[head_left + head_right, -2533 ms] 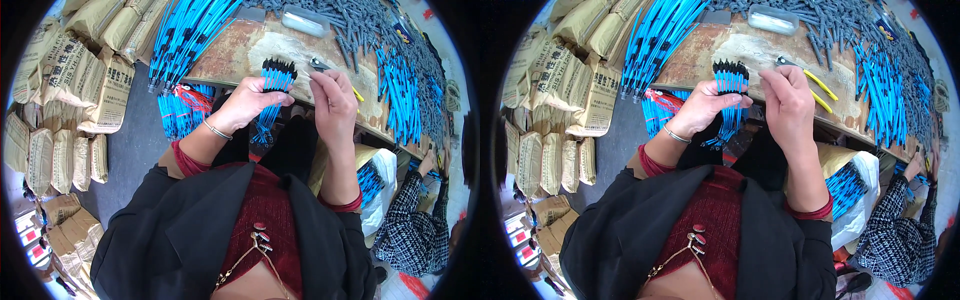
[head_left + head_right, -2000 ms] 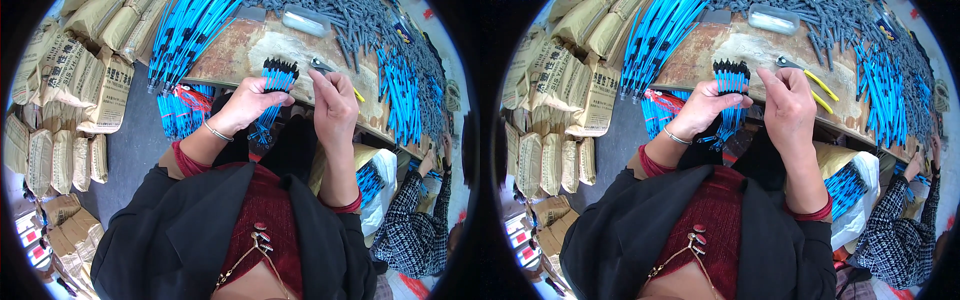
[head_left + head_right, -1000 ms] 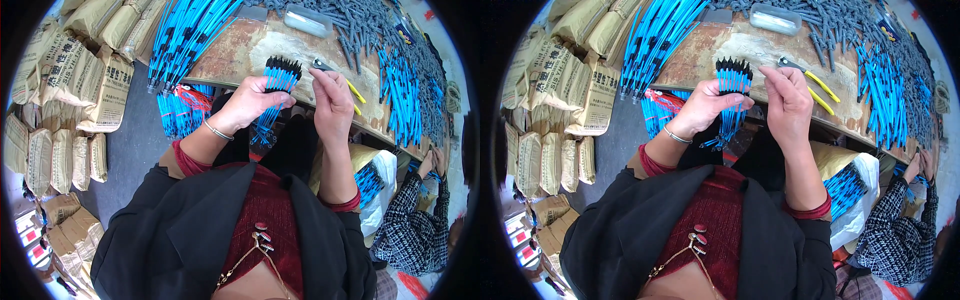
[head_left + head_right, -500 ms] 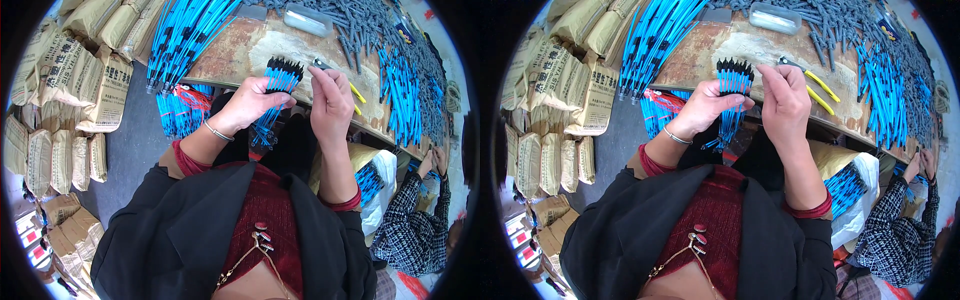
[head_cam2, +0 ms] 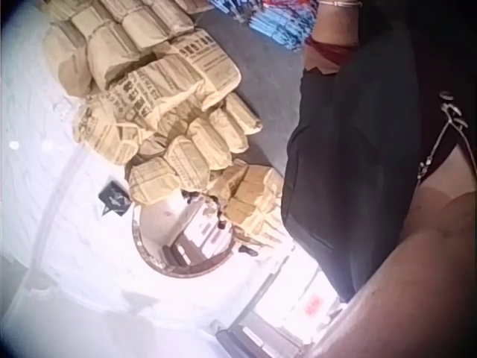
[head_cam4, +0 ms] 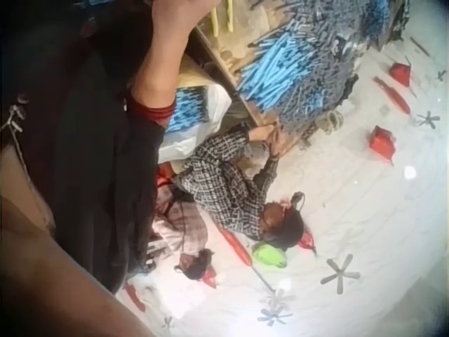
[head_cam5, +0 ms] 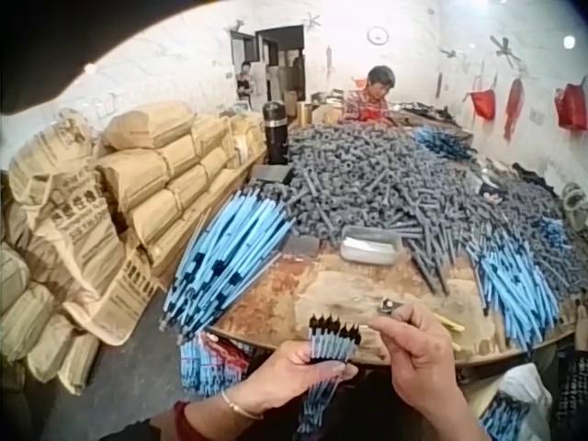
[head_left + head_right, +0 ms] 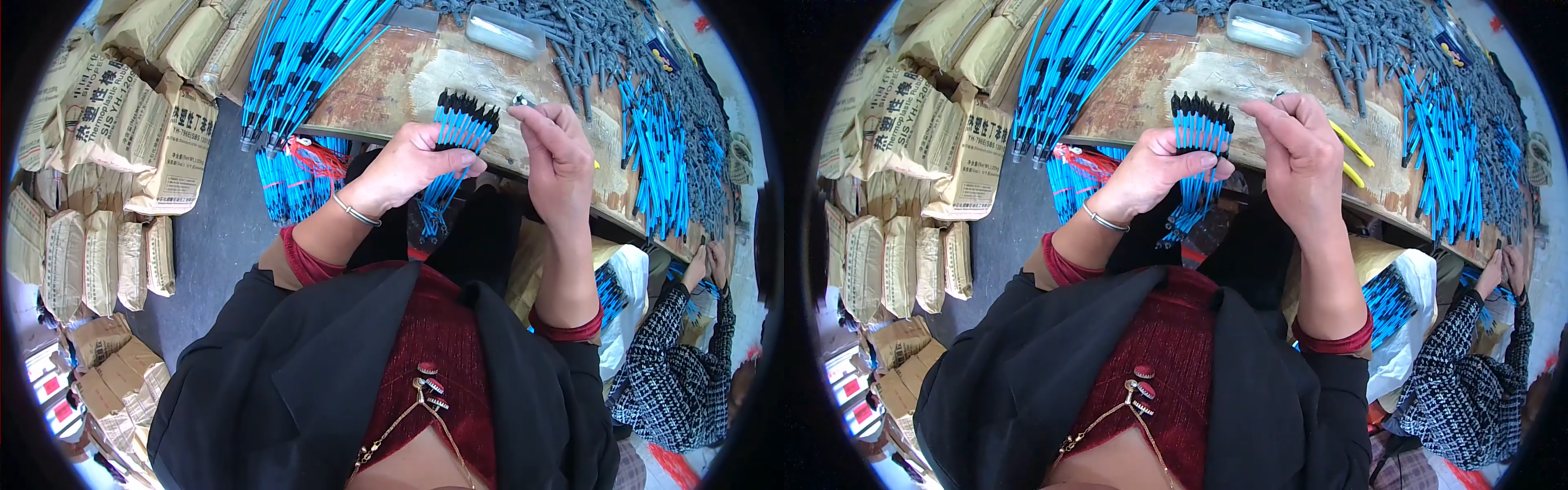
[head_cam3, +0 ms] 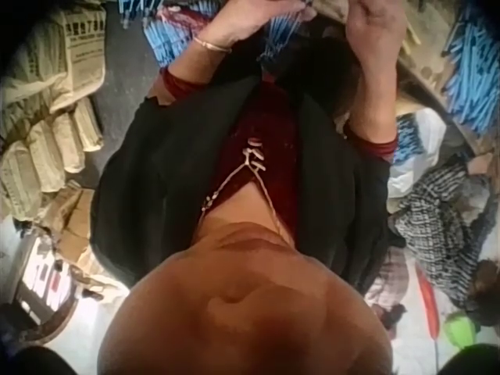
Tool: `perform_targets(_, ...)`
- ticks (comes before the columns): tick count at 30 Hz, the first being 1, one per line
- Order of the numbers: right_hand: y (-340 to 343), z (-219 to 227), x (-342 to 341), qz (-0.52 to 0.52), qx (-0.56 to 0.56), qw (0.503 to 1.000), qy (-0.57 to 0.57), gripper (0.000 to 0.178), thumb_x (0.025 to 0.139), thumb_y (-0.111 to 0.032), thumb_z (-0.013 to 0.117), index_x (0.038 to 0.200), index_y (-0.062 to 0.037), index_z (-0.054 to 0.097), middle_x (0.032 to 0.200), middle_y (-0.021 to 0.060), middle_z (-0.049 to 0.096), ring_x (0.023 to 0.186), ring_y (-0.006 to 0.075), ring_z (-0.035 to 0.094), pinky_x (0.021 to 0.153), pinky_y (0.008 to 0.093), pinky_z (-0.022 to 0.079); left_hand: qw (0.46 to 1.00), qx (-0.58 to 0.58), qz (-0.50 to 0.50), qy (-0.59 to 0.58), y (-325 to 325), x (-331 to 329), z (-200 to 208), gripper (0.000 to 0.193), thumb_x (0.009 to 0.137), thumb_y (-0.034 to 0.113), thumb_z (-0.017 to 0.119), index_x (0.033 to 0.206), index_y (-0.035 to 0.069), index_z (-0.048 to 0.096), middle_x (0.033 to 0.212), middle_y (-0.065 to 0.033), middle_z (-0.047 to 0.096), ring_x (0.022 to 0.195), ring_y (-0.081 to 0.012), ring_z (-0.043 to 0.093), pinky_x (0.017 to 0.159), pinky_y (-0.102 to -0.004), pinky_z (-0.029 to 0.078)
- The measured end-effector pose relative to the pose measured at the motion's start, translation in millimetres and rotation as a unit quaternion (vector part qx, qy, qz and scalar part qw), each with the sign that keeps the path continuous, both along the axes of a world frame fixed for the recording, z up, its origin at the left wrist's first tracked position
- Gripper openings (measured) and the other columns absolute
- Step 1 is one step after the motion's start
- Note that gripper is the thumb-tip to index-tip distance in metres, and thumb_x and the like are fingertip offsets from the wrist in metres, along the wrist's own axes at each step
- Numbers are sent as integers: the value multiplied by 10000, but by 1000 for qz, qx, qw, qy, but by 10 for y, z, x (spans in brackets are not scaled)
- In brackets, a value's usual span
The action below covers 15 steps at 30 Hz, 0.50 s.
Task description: The person sorts and aligns blue plastic components by hand at a factory workstation, then bundles them with rubber bands using a specialized fixture and pliers.
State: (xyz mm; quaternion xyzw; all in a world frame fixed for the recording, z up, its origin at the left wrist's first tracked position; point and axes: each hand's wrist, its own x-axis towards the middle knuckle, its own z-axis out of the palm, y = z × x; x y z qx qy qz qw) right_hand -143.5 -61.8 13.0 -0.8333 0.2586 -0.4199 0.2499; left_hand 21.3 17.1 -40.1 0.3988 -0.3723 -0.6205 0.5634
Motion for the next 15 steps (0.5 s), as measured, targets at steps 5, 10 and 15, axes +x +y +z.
perform_targets(5, -6, 54, 0, -19, -56, 997, 46, 181, 797, 45, 579, 953, -18, 648, 761, 50, 512, 701, 149, 506, 627, 234, 404, 1000, 6, 1, 3, 3, 4, 7, 165, 853, 77, 585, 1003, 13, 609, 853, -73, 659, 795, -121, 616, 718, -243, 491)
perform_targets(10, 8, 70, 35, -21, -93, 994, 50, 173, 797, 39, 584, 947, -17, 649, 758, 55, 513, 694, 154, 507, 623, 240, 407, 1000, -5, -6, -2, -1, 20, 2, 176, 857, 63, 574, 1022, 10, 604, 877, -79, 652, 823, -149, 626, 736, -265, 500)
perform_targets(15, 18, 66, 79, 1, -70, 997, 29, 168, 794, 39, 588, 943, -19, 642, 760, 59, 522, 693, 161, 513, 615, 247, 411, 1000, -4, -17, 0, -5, 25, -2, 182, 861, 33, 553, 1035, 1, 597, 907, -93, 642, 865, -201, 639, 763, -308, 514)
